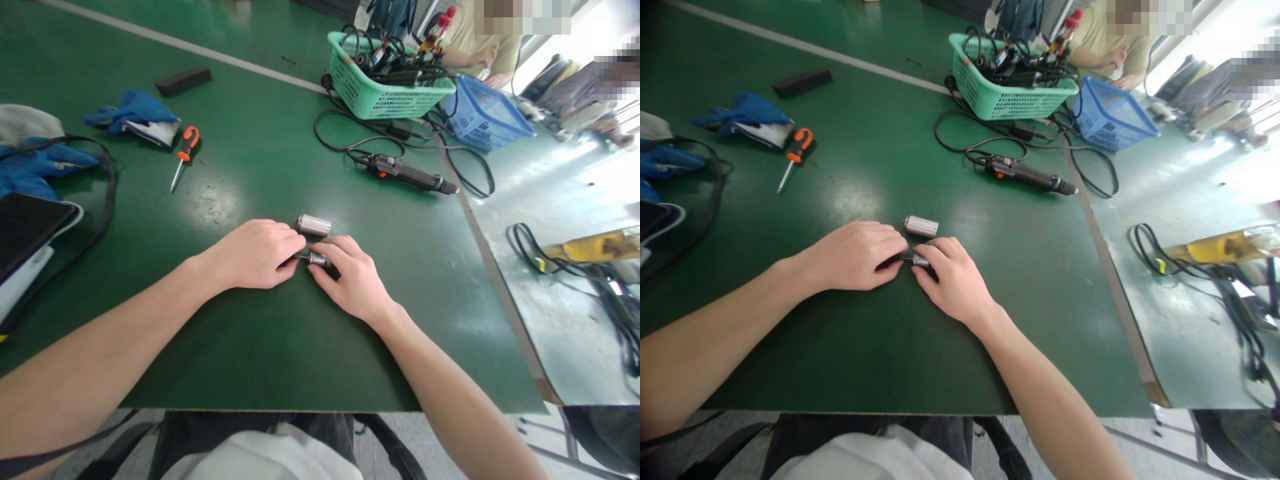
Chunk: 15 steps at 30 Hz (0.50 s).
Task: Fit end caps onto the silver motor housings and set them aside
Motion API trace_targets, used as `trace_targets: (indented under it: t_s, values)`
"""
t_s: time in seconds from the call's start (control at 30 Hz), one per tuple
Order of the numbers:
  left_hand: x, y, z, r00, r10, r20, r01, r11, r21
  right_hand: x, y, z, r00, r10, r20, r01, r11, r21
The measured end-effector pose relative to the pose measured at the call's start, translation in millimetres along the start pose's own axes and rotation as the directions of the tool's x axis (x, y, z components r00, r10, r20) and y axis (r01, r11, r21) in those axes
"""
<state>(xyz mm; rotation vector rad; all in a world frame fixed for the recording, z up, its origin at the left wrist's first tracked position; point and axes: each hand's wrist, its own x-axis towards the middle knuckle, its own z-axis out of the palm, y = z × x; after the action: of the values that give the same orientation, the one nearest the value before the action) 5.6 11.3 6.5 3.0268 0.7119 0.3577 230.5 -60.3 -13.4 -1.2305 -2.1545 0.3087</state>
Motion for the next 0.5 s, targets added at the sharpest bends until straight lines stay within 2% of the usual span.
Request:
trace_targets:
  t_s: [0.5]
  values:
    - [0.2,-0.8,2.6,0.999,0.027,-0.029,-0.027,1.000,-0.004,-0.6,-0.5,-0.2,1.000,-0.008,0.024,0.009,1.000,-0.014]
